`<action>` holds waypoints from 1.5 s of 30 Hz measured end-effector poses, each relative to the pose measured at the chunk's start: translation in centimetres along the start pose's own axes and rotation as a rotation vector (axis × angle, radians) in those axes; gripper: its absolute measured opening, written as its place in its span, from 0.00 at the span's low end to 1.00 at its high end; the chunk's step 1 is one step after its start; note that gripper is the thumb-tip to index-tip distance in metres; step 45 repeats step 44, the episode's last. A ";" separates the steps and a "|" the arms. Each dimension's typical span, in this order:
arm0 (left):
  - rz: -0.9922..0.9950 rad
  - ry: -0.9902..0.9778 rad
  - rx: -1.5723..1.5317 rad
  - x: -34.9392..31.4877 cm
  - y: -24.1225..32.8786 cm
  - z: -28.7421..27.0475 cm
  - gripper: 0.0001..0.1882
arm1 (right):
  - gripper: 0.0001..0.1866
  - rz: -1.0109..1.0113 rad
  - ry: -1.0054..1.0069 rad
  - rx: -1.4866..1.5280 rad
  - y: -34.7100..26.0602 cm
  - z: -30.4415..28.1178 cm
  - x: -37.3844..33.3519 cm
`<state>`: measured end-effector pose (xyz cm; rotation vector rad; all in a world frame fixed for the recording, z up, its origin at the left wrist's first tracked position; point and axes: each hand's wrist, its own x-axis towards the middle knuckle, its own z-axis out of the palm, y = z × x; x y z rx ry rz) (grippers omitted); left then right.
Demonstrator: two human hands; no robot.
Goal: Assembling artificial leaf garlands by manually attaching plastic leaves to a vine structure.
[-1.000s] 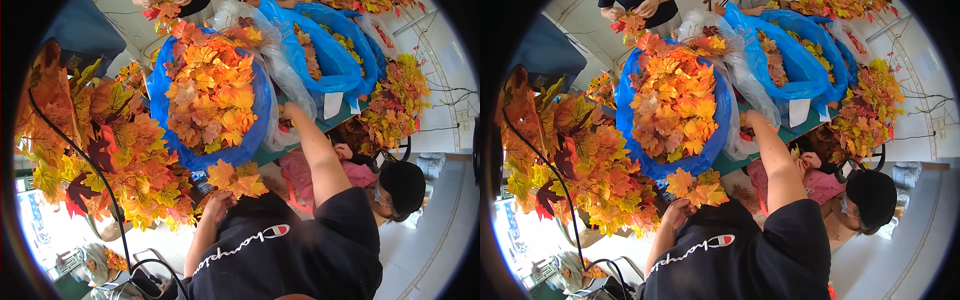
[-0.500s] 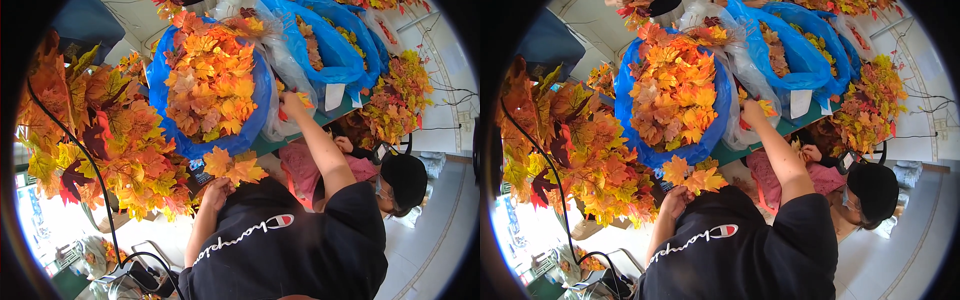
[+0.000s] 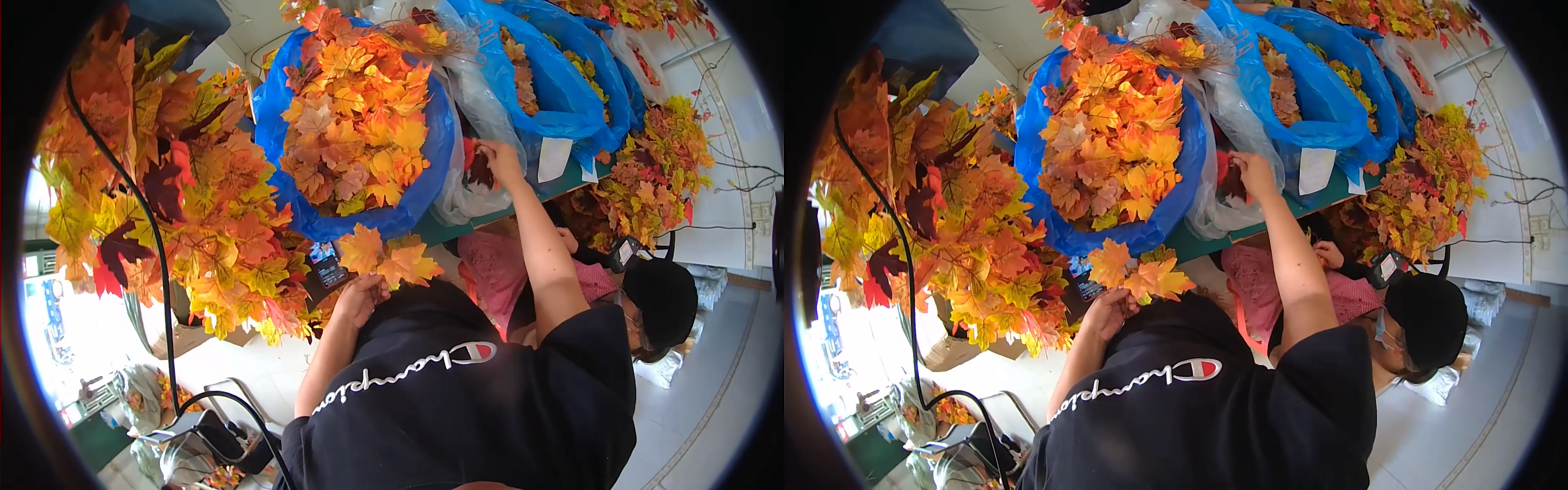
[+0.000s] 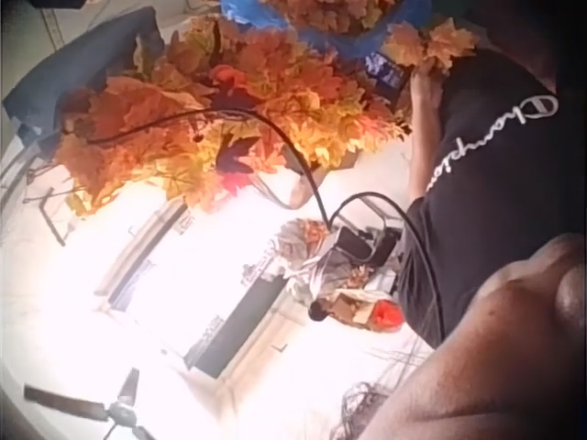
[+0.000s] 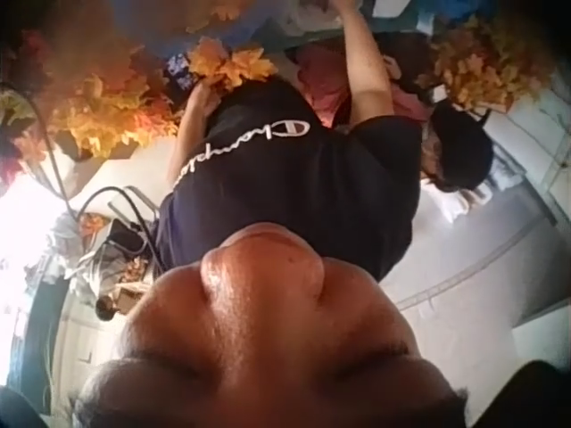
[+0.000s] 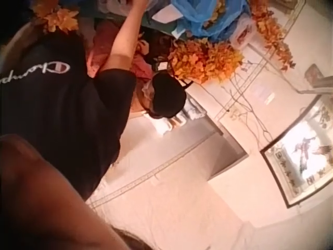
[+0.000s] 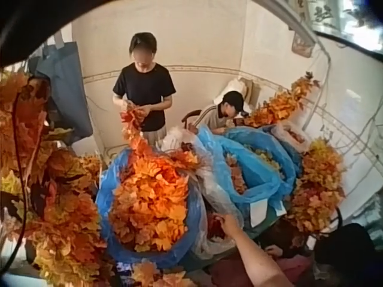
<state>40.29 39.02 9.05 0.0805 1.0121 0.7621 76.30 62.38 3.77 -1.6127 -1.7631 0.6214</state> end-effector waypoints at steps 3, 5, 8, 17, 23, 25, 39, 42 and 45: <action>0.016 -0.030 0.030 0.4 0.0 0.2 0.05 | 0.08 -0.018 0.038 -0.095 0.2 -0.1 -0.2; 0.015 -0.034 0.026 0.5 -0.1 0.3 0.05 | 0.08 -0.056 0.049 -0.144 0.1 0.0 -0.4; 0.016 -0.036 0.037 0.5 -0.1 0.2 0.05 | 0.08 -0.156 0.147 -0.100 -1.4 0.2 -0.4; 0.022 -0.074 -0.054 0.2 -0.2 0.4 0.03 | 0.08 0.103 0.123 0.451 -2.3 0.0 1.7; 0.015 -0.175 0.001 0.5 -0.4 -0.6 0.08 | 0.06 -0.249 0.286 0.159 -7.6 -2.4 2.4; 0.009 -0.145 -0.030 0.4 -0.3 -0.2 0.10 | 0.04 -0.161 0.352 0.475 -11.2 -3.6 1.6; -0.017 -0.110 -0.182 0.4 -0.5 -0.7 0.07 | 0.05 0.048 -0.283 0.693 -11.7 -2.9 -1.2; 0.019 -0.062 -0.207 0.7 -0.7 -0.7 0.06 | 0.07 0.182 -0.950 0.464 -18.9 -3.1 -6.8; 0.040 -0.040 -0.202 0.7 -0.7 -0.8 0.07 | 0.08 0.109 -1.087 0.481 -20.1 -2.2 -8.7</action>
